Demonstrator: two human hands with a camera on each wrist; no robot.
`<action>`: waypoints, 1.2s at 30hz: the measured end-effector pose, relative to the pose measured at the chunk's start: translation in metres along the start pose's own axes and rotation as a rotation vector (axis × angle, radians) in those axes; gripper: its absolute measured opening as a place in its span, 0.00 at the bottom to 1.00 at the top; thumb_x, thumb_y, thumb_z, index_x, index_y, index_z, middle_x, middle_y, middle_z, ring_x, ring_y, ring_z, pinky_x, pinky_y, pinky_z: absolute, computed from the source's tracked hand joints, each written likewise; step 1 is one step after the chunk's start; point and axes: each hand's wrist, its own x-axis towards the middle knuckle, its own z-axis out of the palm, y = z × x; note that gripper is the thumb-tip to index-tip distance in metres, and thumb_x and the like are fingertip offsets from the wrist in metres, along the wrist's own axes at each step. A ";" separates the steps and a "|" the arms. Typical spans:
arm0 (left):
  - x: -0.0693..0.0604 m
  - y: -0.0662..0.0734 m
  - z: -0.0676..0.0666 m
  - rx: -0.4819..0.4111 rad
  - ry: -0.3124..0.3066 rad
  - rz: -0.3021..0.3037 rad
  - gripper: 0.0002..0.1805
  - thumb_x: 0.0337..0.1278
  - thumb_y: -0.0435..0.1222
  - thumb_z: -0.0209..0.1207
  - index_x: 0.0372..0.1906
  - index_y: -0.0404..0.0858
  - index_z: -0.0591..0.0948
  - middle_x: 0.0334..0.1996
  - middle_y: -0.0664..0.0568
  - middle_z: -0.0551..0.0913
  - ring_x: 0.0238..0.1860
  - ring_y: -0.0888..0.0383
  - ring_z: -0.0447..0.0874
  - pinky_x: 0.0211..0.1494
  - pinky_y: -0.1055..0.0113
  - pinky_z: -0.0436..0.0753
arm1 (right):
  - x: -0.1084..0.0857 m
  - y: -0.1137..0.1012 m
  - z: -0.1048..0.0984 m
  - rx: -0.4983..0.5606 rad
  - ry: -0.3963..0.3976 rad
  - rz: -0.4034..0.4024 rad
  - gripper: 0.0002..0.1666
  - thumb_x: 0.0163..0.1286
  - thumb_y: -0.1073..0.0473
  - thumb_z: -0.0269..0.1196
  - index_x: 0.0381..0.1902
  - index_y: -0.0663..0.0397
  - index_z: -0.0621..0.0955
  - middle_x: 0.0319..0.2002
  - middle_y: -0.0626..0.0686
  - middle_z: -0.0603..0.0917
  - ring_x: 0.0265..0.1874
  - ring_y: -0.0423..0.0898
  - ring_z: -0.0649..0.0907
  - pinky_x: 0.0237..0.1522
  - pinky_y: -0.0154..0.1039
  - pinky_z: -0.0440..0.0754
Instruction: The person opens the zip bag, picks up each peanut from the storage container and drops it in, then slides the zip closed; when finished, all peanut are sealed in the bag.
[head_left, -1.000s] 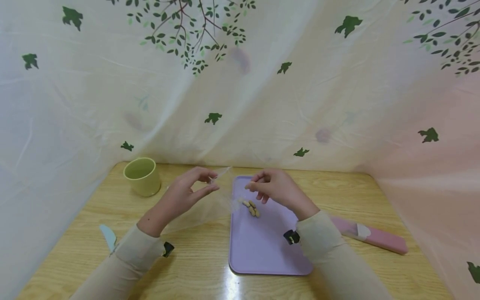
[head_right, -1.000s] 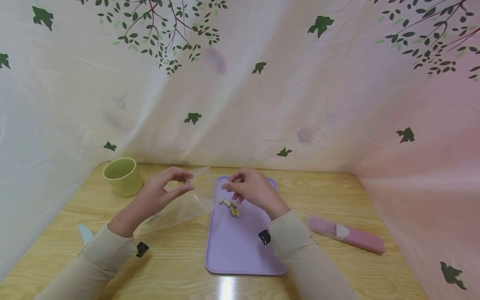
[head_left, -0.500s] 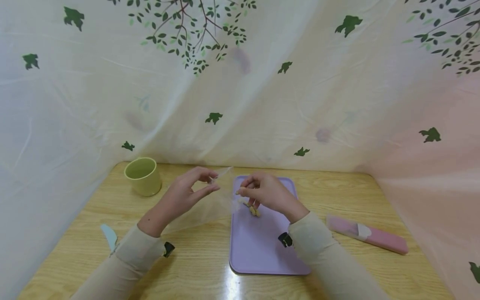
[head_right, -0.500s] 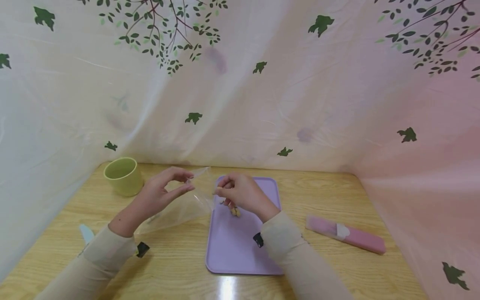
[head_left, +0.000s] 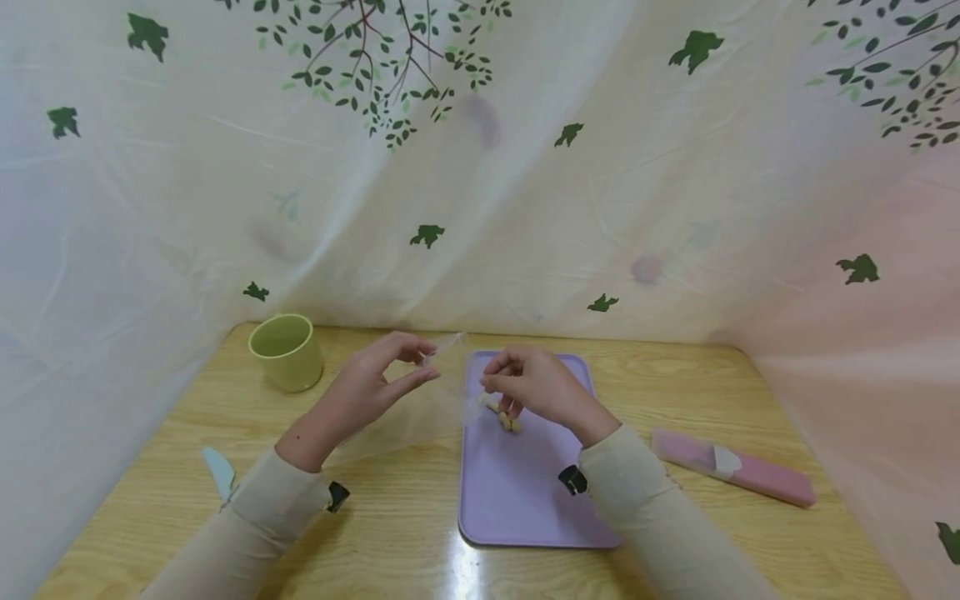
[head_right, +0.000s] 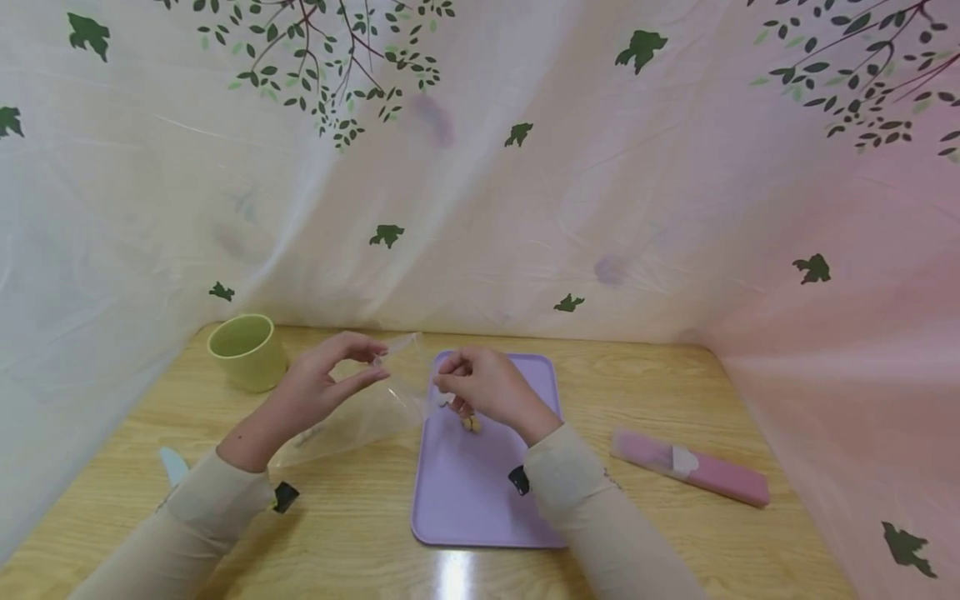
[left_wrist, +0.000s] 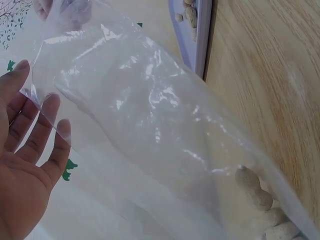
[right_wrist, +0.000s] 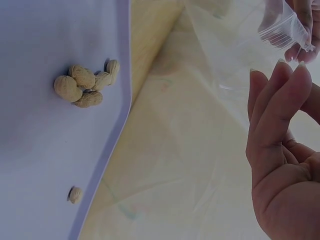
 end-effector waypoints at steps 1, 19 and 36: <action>0.000 0.000 0.000 0.003 0.002 0.005 0.18 0.68 0.42 0.72 0.59 0.47 0.84 0.49 0.55 0.89 0.53 0.56 0.89 0.38 0.67 0.84 | 0.000 0.000 0.000 0.000 0.003 -0.001 0.11 0.77 0.54 0.68 0.49 0.54 0.86 0.38 0.53 0.91 0.30 0.52 0.89 0.32 0.41 0.89; 0.001 -0.003 0.000 -0.012 0.024 0.033 0.18 0.66 0.39 0.73 0.58 0.44 0.85 0.49 0.52 0.90 0.52 0.54 0.89 0.36 0.70 0.82 | 0.008 0.017 -0.024 0.069 0.211 0.049 0.19 0.80 0.44 0.65 0.53 0.52 0.85 0.45 0.56 0.91 0.30 0.51 0.88 0.36 0.42 0.89; 0.001 -0.001 -0.001 0.004 0.025 0.043 0.18 0.66 0.38 0.73 0.58 0.43 0.85 0.50 0.51 0.90 0.52 0.52 0.90 0.38 0.65 0.86 | 0.042 0.073 -0.005 -0.156 0.029 0.183 0.10 0.76 0.55 0.68 0.40 0.57 0.88 0.25 0.51 0.86 0.23 0.41 0.83 0.30 0.34 0.84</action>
